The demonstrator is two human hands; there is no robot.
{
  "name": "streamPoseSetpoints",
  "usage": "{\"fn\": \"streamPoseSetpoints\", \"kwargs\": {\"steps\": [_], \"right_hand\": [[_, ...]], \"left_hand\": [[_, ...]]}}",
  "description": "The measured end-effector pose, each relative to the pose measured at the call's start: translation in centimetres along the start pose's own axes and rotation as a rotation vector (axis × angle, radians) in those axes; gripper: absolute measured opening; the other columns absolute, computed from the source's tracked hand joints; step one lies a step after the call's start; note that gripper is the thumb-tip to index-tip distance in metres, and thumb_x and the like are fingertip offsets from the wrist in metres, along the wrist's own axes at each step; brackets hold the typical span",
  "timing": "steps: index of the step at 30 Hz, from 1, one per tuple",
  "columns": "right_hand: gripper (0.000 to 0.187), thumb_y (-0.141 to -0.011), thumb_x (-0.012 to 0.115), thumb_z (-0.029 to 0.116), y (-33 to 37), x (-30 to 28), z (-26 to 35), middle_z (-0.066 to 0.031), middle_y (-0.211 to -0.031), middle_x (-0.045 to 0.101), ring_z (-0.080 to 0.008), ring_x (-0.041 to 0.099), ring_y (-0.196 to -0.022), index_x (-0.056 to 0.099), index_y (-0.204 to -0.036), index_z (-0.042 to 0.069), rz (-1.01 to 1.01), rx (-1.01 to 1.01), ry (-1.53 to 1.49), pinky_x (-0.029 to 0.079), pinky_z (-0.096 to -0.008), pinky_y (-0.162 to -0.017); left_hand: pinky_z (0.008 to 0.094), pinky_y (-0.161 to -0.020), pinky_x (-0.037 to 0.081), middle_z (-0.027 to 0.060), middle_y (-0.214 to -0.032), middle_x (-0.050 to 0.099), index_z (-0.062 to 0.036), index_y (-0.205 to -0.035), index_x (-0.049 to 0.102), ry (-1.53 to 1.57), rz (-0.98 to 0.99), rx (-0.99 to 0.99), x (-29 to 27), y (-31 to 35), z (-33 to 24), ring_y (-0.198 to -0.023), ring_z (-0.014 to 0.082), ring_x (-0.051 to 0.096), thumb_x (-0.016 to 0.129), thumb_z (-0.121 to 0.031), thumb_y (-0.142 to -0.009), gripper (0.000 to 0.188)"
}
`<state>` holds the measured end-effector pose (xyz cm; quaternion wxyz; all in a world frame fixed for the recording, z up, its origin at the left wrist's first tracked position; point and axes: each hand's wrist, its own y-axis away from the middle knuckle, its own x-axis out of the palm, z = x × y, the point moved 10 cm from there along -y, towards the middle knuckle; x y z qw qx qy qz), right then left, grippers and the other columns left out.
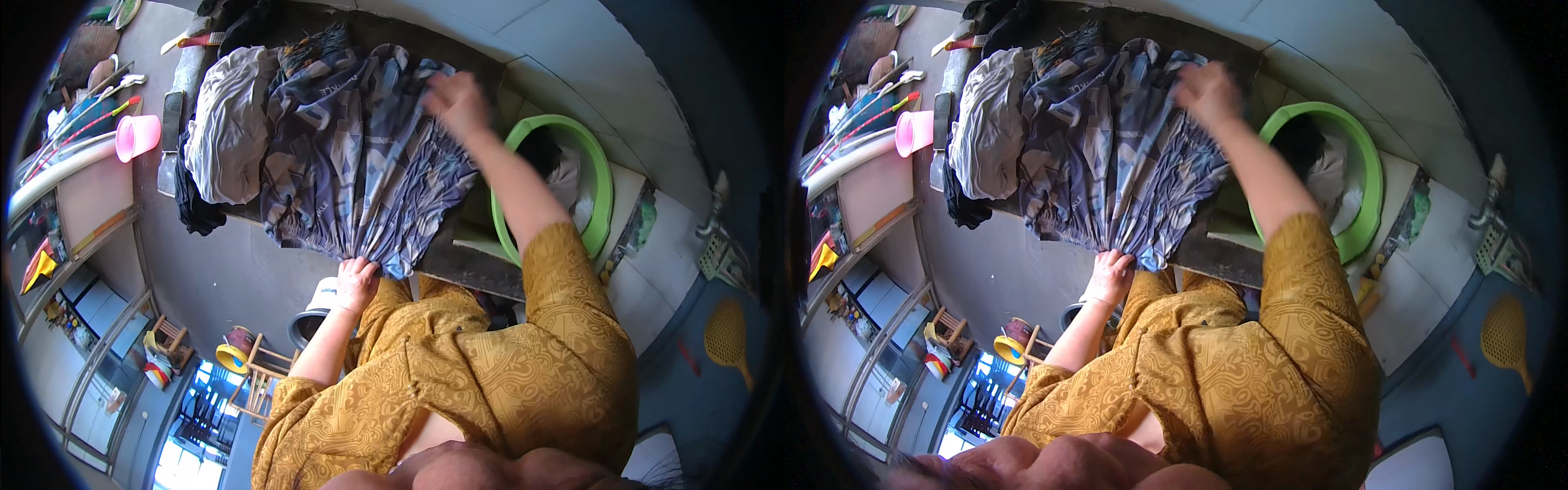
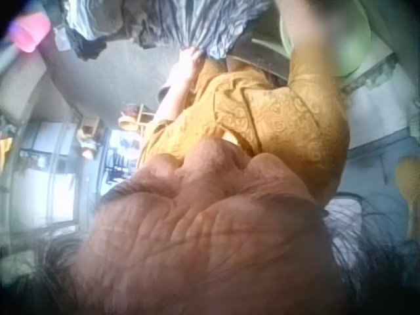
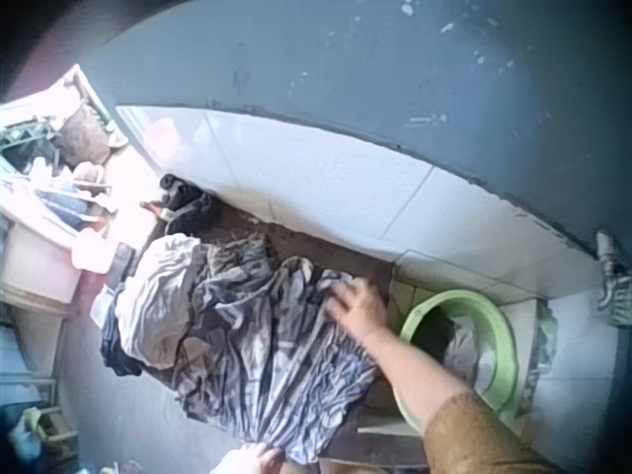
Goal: The person washes several items of clothing by hand, including a pair of dark pants, a blue-patterned garment, a white t-shirt, and a floral dress. Using a brush and soap, the person scrubs different parts of each garment on a concrete surface, wrings them out, and places them in a green basin of water.
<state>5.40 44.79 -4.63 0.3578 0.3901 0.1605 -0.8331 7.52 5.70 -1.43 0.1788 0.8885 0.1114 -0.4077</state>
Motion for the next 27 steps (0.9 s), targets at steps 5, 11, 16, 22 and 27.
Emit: {"fn": "streamPoseSetpoints", "kwargs": {"steps": [5,11,16,22,27], "right_hand": [[0.042,-0.086,0.067,0.038,0.6,-1.6,-1.0,-0.0142,-0.117,0.059,-0.0343,0.061,-0.099,0.066,-0.120,0.015,-0.147,-0.025,0.148,0.053,-0.0445,-0.082],[0.050,-0.081,0.072,0.030,22.2,8.1,13.3,0.0000,-0.130,0.062,-0.0229,0.059,-0.119,0.062,-0.130,0.035,0.881,-0.567,-0.219,0.048,-0.0409,-0.100],[0.028,-0.084,0.069,0.024,-2.1,-6.1,-7.2,-0.0084,-0.114,0.063,-0.0339,0.063,-0.096,0.072,-0.111,0.017,-0.372,-0.040,0.261,0.054,-0.0432,-0.080],[0.038,-0.090,0.064,0.035,10.9,4.8,12.4,0.0000,-0.123,0.066,-0.0217,0.064,-0.112,0.066,-0.123,0.017,0.050,-0.763,0.058,0.054,-0.0395,-0.084],[0.039,-0.087,0.065,0.038,10.2,7.5,12.9,-0.0019,-0.126,0.064,-0.0231,0.061,-0.113,0.067,-0.121,0.020,0.429,-0.669,-0.166,0.051,-0.0416,-0.089]], "left_hand": [[0.0410,-0.081,0.044,0.0076,-0.086,0.055,-0.0130,-0.092,0.067,0.020,0.046,-0.043,0.5,-0.5,0.8,-0.087,0.0295,0.057,0.070,-0.009,-0.065,0.027],[0.0406,-0.082,0.044,0.0060,-0.087,0.056,-0.0142,-0.091,0.070,0.036,0.116,-0.090,0.5,0.0,1.5,-0.089,0.0275,0.058,0.069,-0.007,-0.066,0.027],[0.0414,-0.079,0.043,0.0067,-0.083,0.055,-0.0140,-0.089,0.071,0.057,0.100,-0.058,0.2,-2.6,-0.4,-0.084,0.0288,0.057,0.067,-0.007,-0.069,0.022],[0.0415,-0.081,0.042,0.0064,-0.086,0.055,-0.0133,-0.087,0.070,0.049,0.085,-0.123,0.7,-0.8,1.5,-0.089,0.0277,0.057,0.068,-0.006,-0.067,0.021],[0.0411,-0.084,0.043,0.0070,-0.088,0.055,-0.0125,-0.089,0.071,0.084,0.146,-0.144,0.4,-0.7,1.7,-0.091,0.0274,0.057,0.067,-0.011,-0.068,0.021]]}}
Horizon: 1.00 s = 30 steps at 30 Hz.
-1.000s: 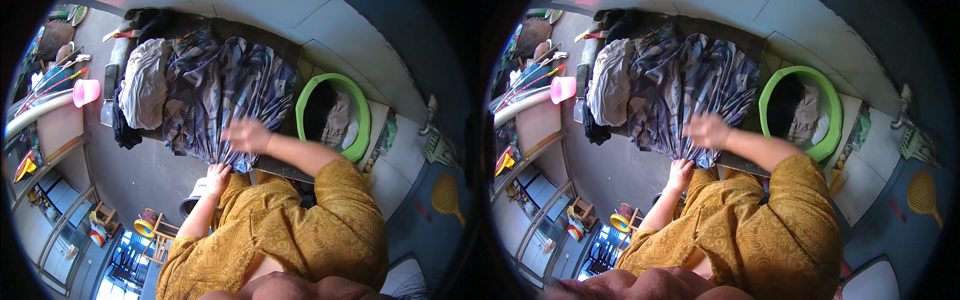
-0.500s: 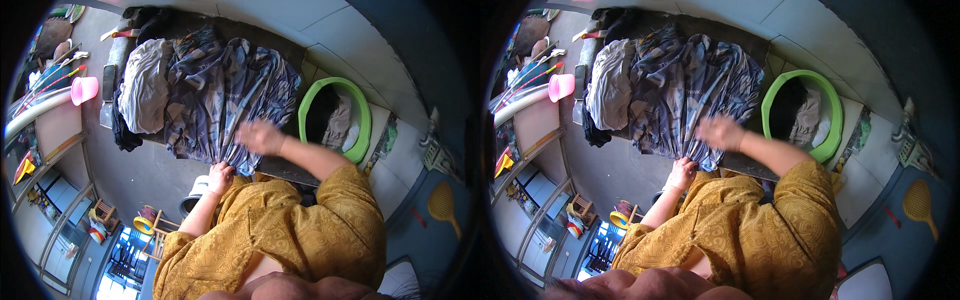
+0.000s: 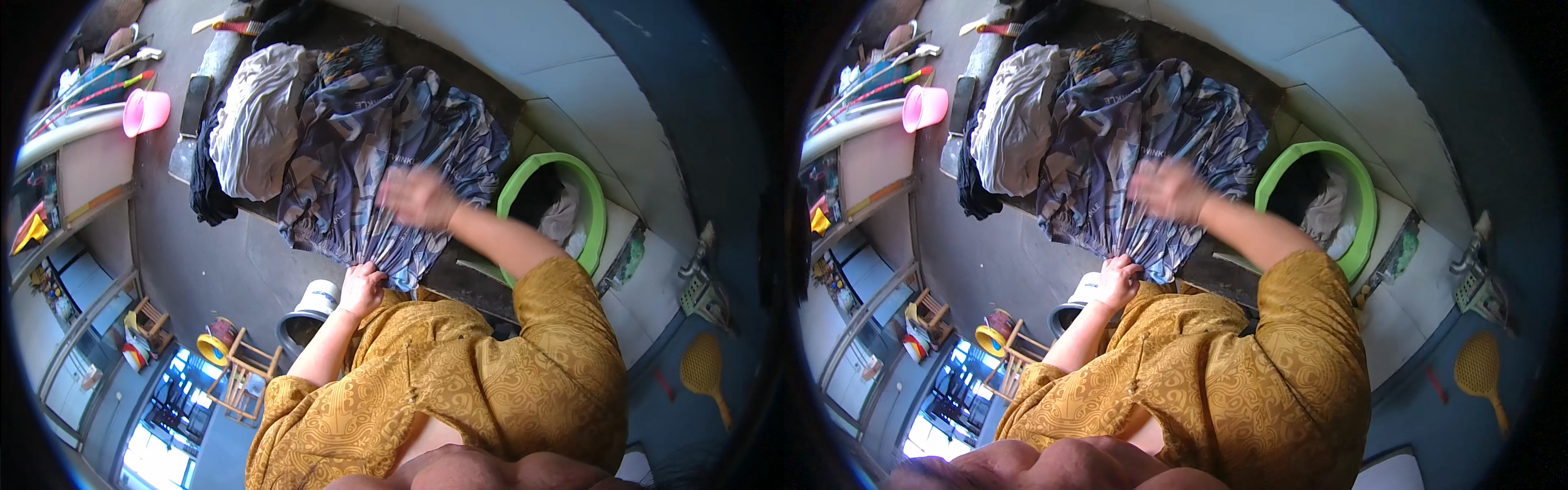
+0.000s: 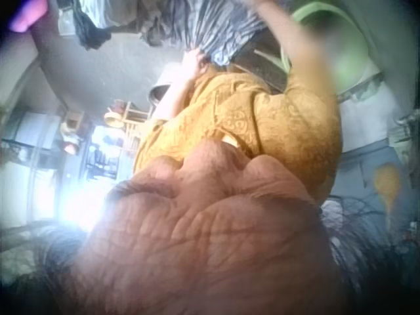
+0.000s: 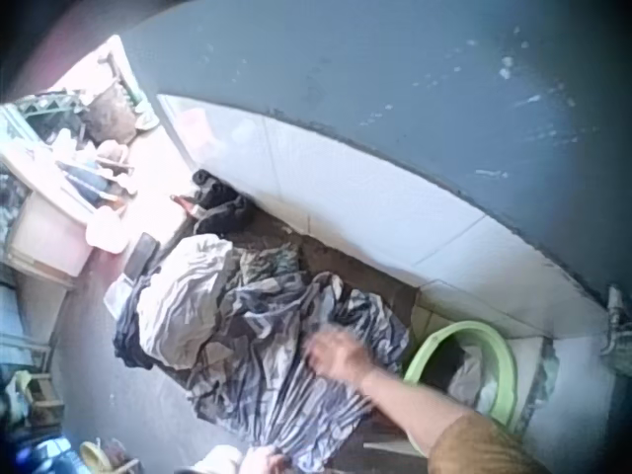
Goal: The person washes several items of clothing by hand, including a pair of dark pants, a blue-patterned garment, a white t-shirt, and a floral dress. Using a brush and soap, the person scrubs different parts of each garment on a concrete surface, wrings them out, and places them in a green basin of water.
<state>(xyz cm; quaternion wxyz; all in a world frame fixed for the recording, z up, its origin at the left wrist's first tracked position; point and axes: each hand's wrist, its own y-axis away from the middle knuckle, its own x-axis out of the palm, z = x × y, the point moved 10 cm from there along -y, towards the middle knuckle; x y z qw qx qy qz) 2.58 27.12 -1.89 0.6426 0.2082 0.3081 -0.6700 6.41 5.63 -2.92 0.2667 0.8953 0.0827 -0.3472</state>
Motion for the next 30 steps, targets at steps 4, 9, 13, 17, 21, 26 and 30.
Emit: {"fn": "streamPoseSetpoints", "kwargs": {"steps": [4,9,13,17,21,26,30], "right_hand": [[0.035,-0.089,0.066,0.041,3.6,-15.7,-22.1,-0.0084,-0.125,0.063,-0.0324,0.060,-0.112,0.071,-0.116,0.020,-0.705,0.773,0.383,0.051,-0.0395,-0.092],[0.073,-0.081,0.077,0.045,-0.4,-11.8,-25.0,-0.0180,-0.136,0.056,-0.0288,0.060,-0.118,0.054,-0.139,0.008,-0.761,0.846,-0.440,0.047,-0.0375,-0.098],[0.096,-0.076,0.081,0.048,-6.9,-6.2,-21.1,-0.0259,-0.141,0.049,-0.0305,0.058,-0.120,0.038,-0.147,-0.002,-0.521,0.937,-0.806,0.046,-0.0372,-0.098],[0.070,-0.078,0.078,0.040,-9.2,-7.7,-17.0,-0.0251,-0.117,0.066,-0.0330,0.066,-0.106,0.058,-0.125,-0.007,-0.344,0.974,-0.420,0.050,-0.0370,-0.091],[0.046,-0.084,0.076,0.037,-3.5,-11.9,-17.2,-0.0121,-0.095,0.068,-0.0211,0.066,-0.087,0.065,-0.107,-0.002,-0.534,0.905,-0.503,0.051,-0.0335,-0.077],[0.032,-0.089,0.072,0.034,-2.7,-5.8,-13.1,-0.0005,-0.088,0.065,-0.0115,0.062,-0.077,0.068,-0.105,0.006,-0.277,0.983,-1.149,0.050,-0.0270,-0.070],[0.042,-0.083,0.078,0.033,-3.6,-3.4,-15.0,-0.0071,-0.094,0.069,-0.0154,0.064,-0.081,0.069,-0.104,-0.002,-0.269,1.016,-0.877,0.049,-0.0304,-0.075]], "left_hand": [[0.0400,-0.087,0.044,0.0087,-0.088,0.058,-0.0074,-0.089,0.071,0.288,-0.060,-0.054,-0.6,-0.6,0.2,-0.092,0.0246,0.058,0.066,-0.017,-0.075,0.018],[0.0369,-0.089,0.047,0.0164,-0.131,0.040,-0.0044,-0.138,0.031,0.799,-0.897,-0.939,-2.0,4.6,11.1,-0.110,0.0239,0.050,0.082,-0.022,-0.079,0.080],[0.0237,-0.050,0.041,0.0075,-0.101,0.058,-0.0046,-0.130,0.037,1.310,-0.753,-1.056,0.2,2.9,11.7,-0.068,0.0106,0.054,0.082,-0.015,-0.079,0.068],[0.0211,-0.044,0.042,0.0014,-0.082,0.065,-0.0045,-0.110,0.056,1.545,-0.594,-0.951,1.2,2.6,10.5,-0.054,0.0088,0.055,0.072,-0.005,-0.086,0.028],[0.0329,-0.078,0.057,0.0053,-0.105,0.070,-0.0037,-0.113,0.061,1.701,-0.276,-0.756,2.2,2.8,6.2,-0.090,0.0146,0.069,0.066,-0.004,-0.092,0.022],[0.0287,-0.083,0.051,0.0016,-0.109,0.070,-0.0057,-0.117,0.061,1.701,-0.294,-0.732,2.0,4.4,5.6,-0.093,0.0122,0.066,0.069,-0.016,-0.093,0.027],[0.0333,-0.106,0.039,0.0031,-0.132,0.061,-0.0065,-0.136,0.050,1.662,-0.606,-0.419,-4.1,2.9,4.7,-0.120,0.0148,0.056,0.067,-0.020,-0.095,0.046]]}}
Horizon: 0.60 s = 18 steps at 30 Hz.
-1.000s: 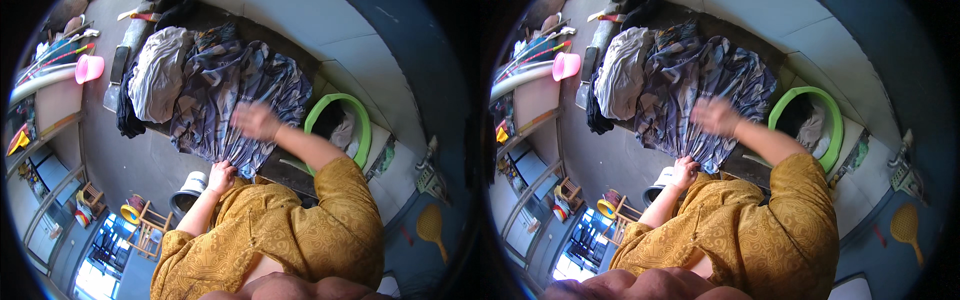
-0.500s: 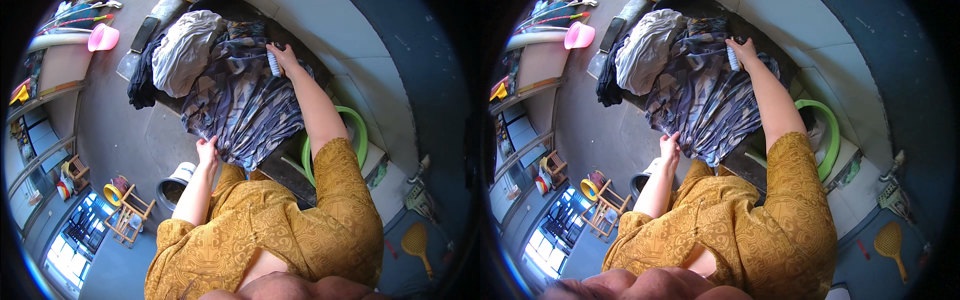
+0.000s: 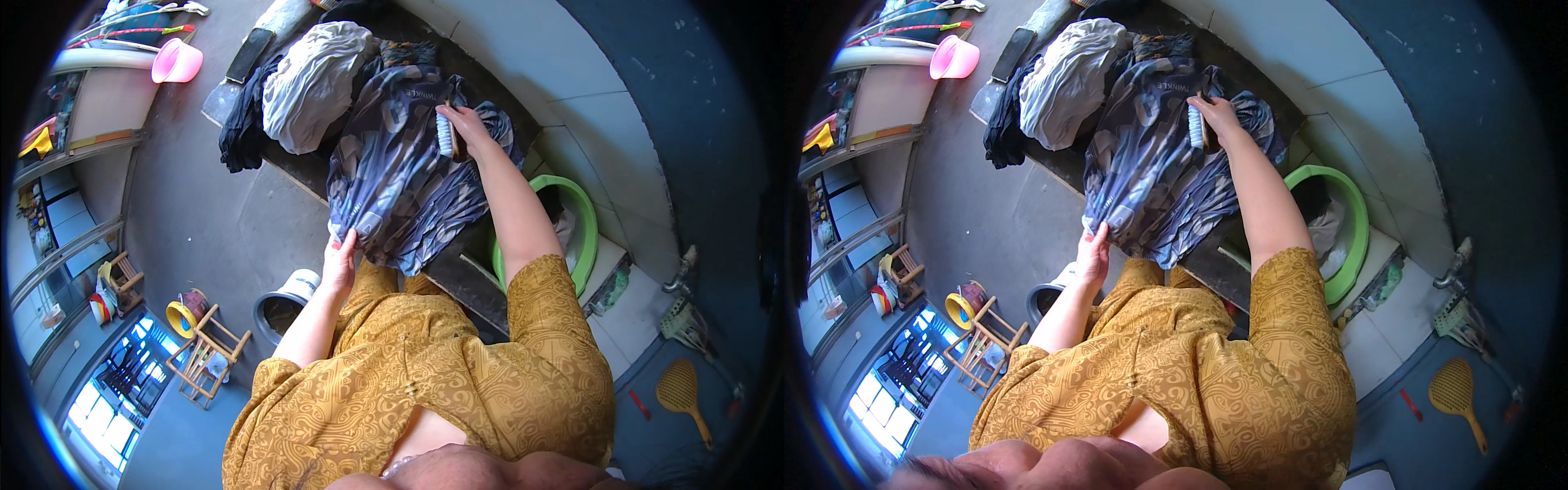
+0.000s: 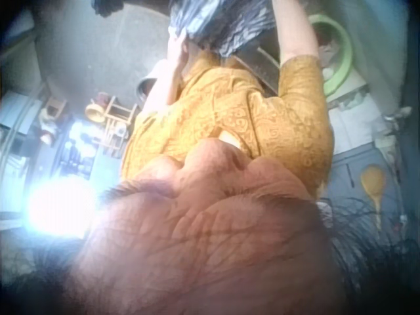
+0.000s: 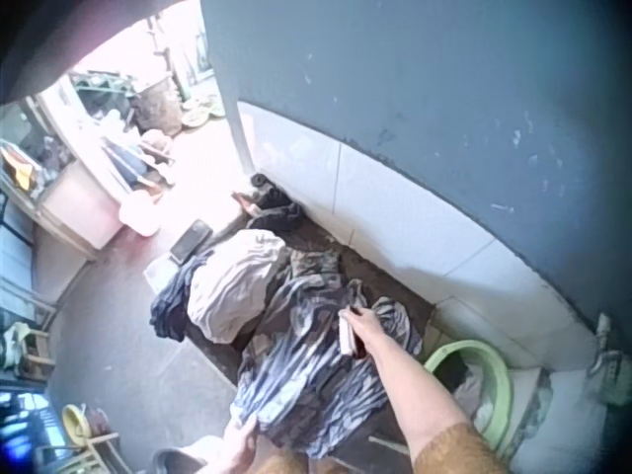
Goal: The person washes several items of clothing by hand, including a pair of dark pants, a blue-patterned garment, a white t-shirt, and a floral dress. Using a brush and soap, the person scrubs different parts of each garment on a concrete surface, wrings them out, and places them in a green basin of water.
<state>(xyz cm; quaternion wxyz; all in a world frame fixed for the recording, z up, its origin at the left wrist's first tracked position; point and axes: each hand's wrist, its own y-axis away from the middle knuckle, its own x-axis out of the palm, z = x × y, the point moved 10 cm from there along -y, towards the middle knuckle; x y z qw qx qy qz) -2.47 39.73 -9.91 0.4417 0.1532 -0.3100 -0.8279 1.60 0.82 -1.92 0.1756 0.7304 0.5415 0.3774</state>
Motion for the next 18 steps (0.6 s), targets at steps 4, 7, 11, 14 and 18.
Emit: {"fn": "streamPoseSetpoints", "kwargs": {"steps": [4,7,11,14,18], "right_hand": [[0.036,-0.081,0.078,0.027,2.4,-2.5,0.1,-0.0112,-0.088,0.070,-0.0171,0.065,-0.079,0.070,-0.094,-0.006,-0.157,-0.060,-0.053,0.050,-0.0339,-0.071],[0.030,-0.086,0.075,0.029,7.3,-9.0,0.4,-0.0043,-0.082,0.065,-0.0145,0.062,-0.073,0.069,-0.095,0.001,-0.299,-0.237,0.112,0.049,-0.0306,-0.068],[0.062,-0.081,0.078,0.036,15.1,-10.1,-4.3,-0.0124,-0.120,0.052,-0.0265,0.056,-0.112,0.059,-0.126,-0.002,-0.768,-0.277,0.591,0.046,-0.0360,-0.099],[0.043,-0.082,0.075,0.042,22.0,7.6,-3.1,-0.0046,-0.124,0.057,-0.0233,0.060,-0.110,0.066,-0.119,0.021,-0.120,-0.904,0.779,0.048,-0.0377,-0.096],[0.038,-0.082,0.071,0.037,20.9,11.5,-5.3,-0.0016,-0.126,0.061,-0.0204,0.062,-0.109,0.067,-0.119,0.033,0.440,-1.096,1.041,0.052,-0.0379,-0.089]], "left_hand": [[0.0325,-0.107,0.040,0.0047,-0.133,0.060,-0.0043,-0.137,0.049,0.005,0.065,-0.034,1.0,1.0,-1.6,-0.121,0.0158,0.057,0.064,-0.015,-0.096,0.044],[0.0289,-0.096,0.046,0.0039,-0.118,0.068,-0.0018,-0.126,0.058,-0.259,0.159,-0.241,0.3,1.1,3.8,-0.105,0.0110,0.062,0.068,-0.013,-0.094,0.035],[0.0255,-0.082,0.050,0.0024,-0.103,0.072,-0.0001,-0.110,0.068,-0.553,0.157,-0.422,-1.5,1.1,10.3,-0.087,0.0079,0.063,0.075,-0.016,-0.089,0.027],[0.0261,-0.080,0.051,0.0022,-0.102,0.072,-0.0001,-0.107,0.070,-0.668,0.173,-0.439,-3.0,0.5,13.4,-0.086,0.0080,0.063,0.074,-0.014,-0.090,0.022],[0.0272,-0.077,0.052,0.0013,-0.095,0.072,0.0001,-0.105,0.071,-0.650,0.133,-0.416,-4.4,0.5,13.8,-0.081,0.0088,0.063,0.073,-0.009,-0.089,0.018]]}}
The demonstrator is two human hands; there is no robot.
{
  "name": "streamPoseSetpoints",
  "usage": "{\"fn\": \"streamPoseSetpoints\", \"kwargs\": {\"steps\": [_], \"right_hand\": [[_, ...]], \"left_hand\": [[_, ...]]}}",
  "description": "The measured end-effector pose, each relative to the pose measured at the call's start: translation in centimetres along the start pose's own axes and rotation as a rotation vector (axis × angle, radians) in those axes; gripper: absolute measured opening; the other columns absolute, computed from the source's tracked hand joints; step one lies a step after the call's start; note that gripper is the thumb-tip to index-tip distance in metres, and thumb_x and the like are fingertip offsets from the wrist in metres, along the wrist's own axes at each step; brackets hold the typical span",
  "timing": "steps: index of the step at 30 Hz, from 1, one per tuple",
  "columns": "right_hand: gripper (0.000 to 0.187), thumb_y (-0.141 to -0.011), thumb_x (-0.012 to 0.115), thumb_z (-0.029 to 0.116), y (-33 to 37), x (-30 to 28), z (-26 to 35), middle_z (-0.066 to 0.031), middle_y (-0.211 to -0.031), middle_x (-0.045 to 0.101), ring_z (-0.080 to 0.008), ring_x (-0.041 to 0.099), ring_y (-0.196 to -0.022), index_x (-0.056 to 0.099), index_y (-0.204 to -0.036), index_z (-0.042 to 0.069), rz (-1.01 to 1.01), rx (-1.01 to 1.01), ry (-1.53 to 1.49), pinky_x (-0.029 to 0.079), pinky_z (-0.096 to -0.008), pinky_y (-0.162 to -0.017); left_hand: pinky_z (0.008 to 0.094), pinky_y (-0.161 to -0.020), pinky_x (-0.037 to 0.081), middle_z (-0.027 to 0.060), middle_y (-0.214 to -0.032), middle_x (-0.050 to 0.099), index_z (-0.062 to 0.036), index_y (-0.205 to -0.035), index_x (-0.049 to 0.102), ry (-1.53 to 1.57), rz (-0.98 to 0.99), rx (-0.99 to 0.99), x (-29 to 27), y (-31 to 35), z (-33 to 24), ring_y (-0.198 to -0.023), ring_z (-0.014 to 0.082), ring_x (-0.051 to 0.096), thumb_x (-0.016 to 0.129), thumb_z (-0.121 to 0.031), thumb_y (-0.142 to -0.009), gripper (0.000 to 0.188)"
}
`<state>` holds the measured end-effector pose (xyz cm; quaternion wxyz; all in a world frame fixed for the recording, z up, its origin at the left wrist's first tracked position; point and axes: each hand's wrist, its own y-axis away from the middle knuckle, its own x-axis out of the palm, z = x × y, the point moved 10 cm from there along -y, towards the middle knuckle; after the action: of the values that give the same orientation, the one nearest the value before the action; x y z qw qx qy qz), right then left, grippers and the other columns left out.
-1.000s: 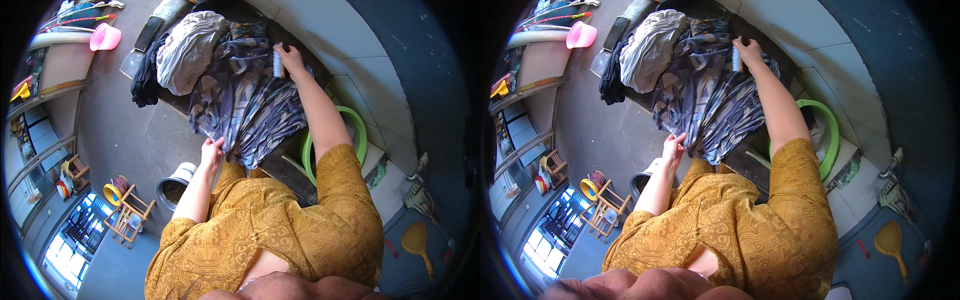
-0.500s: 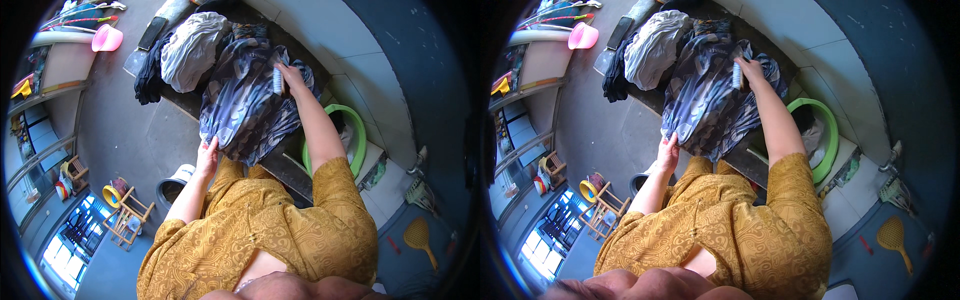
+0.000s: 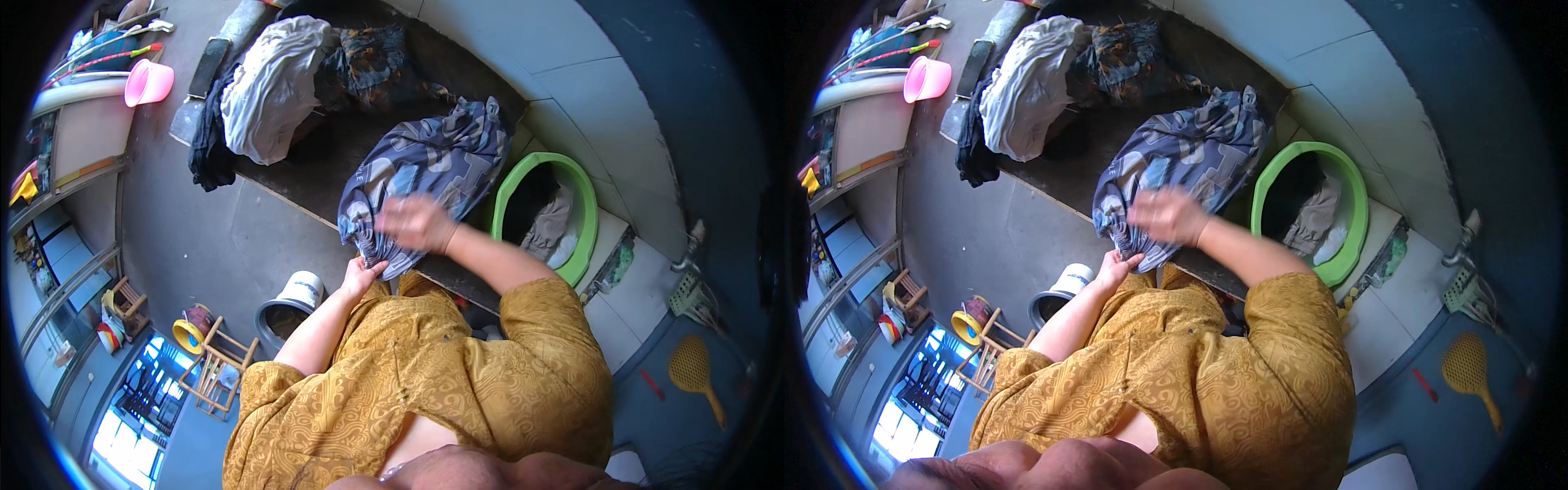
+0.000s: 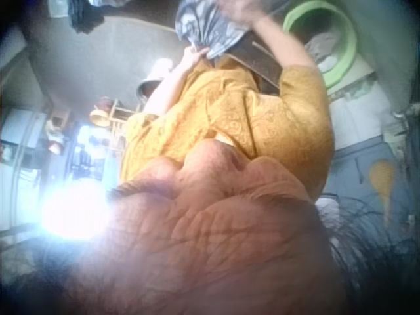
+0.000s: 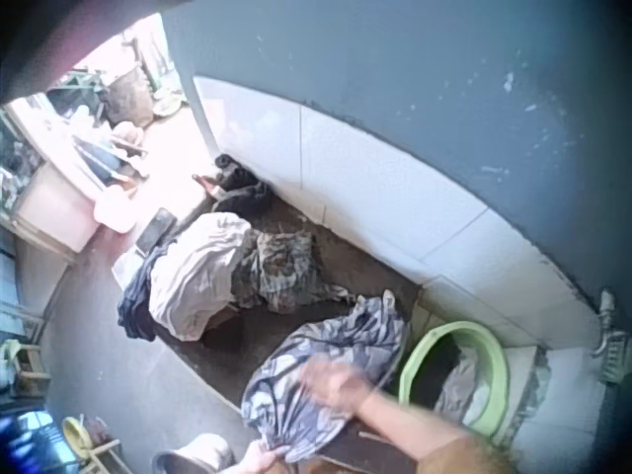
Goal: The person washes several items of clothing by hand, including a pair of dark pants, a blue-patterned garment, a white t-shirt, and a floral dress. Using a brush and soap, the person scrubs different parts of each garment on a concrete surface, wrings them out, and places them in a green basin of water.
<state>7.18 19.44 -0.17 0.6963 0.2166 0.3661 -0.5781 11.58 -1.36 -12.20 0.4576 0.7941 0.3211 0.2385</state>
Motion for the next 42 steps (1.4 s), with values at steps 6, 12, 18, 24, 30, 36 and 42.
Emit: {"fn": "streamPoseSetpoints", "kwargs": {"steps": [6,12,18,24,30,36,42], "right_hand": [[0.031,-0.086,0.069,0.028,5.9,-16.1,-22.0,-0.0053,-0.119,0.062,-0.0319,0.062,-0.099,0.071,-0.117,0.025,-0.691,0.834,0.466,0.054,-0.0411,-0.085],[0.031,-0.085,0.067,0.030,-2.5,-1.5,2.9,-0.0020,-0.121,0.069,-0.0202,0.061,-0.120,0.070,-0.115,0.026,-0.187,-0.011,-0.135,0.051,-0.0380,-0.095],[0.054,-0.086,0.071,0.038,4.4,-13.2,-21.8,-0.0174,-0.124,0.059,-0.0357,0.058,-0.116,0.056,-0.135,0.020,-0.701,1.061,-0.031,0.053,-0.0438,-0.089],[0.075,-0.074,0.074,0.037,5.6,-13.4,-25.4,-0.0193,-0.124,0.059,-0.0420,0.058,-0.113,0.047,-0.143,0.024,-0.468,1.250,0.267,0.050,-0.0506,-0.092],[0.067,-0.066,0.075,0.020,-0.3,-22.5,-19.2,-0.0197,-0.107,0.068,-0.0407,0.065,-0.100,0.056,-0.130,0.016,-0.871,0.812,0.057,0.052,-0.0446,-0.089],[0.065,-0.071,0.076,0.006,3.5,-29.1,-18.3,-0.0048,-0.102,0.066,-0.0174,0.060,-0.088,0.057,-0.132,0.013,-1.018,0.586,-0.232,0.050,-0.0323,-0.083],[0.078,-0.078,0.078,0.019,6.4,-15.3,-13.2,-0.0166,-0.136,0.055,-0.0263,0.062,-0.111,0.042,-0.146,0.010,-1.002,0.859,0.039,0.051,-0.0388,-0.095]], "left_hand": [[0.0259,-0.080,0.050,-0.0001,-0.097,0.071,0.0009,-0.105,0.069,-0.022,0.063,0.033,1.3,-1.6,-0.8,-0.084,0.0083,0.061,0.075,-0.006,-0.087,0.021],[0.0265,-0.080,0.050,-0.0002,-0.094,0.071,0.0011,-0.101,0.070,-0.065,0.023,-0.013,-0.9,-2.5,2.5,-0.082,0.0083,0.061,0.076,-0.004,-0.083,0.020],[0.0261,-0.075,0.050,-0.0018,-0.089,0.070,0.0004,-0.097,0.069,-0.053,0.030,0.004,0.6,-1.1,-0.7,-0.078,0.0080,0.059,0.075,-0.004,-0.085,0.014],[0.0263,-0.087,0.048,0.0018,-0.106,0.066,-0.0002,-0.117,0.061,0.084,-0.154,0.287,-1.4,3.4,-9.9,-0.098,0.0104,0.059,0.059,0.001,-0.091,0.025],[0.0289,-0.100,0.043,0.0043,-0.118,0.062,-0.0016,-0.125,0.057,0.209,-0.100,1.052,-6.8,17.3,-30.5,-0.109,0.0133,0.056,0.044,0.013,-0.091,0.040],[0.0356,-0.073,0.043,0.0097,-0.079,0.054,-0.0045,-0.111,0.069,-0.601,0.059,1.151,-1.1,20.2,-31.2,-0.073,0.0275,0.050,0.057,0.014,-0.069,0.047],[0.0410,-0.077,0.046,0.0077,-0.089,0.058,-0.0162,-0.109,0.071,-0.985,0.197,0.955,3.3,9.7,-17.3,-0.088,0.0302,0.057,0.064,0.000,-0.072,0.041]]}}
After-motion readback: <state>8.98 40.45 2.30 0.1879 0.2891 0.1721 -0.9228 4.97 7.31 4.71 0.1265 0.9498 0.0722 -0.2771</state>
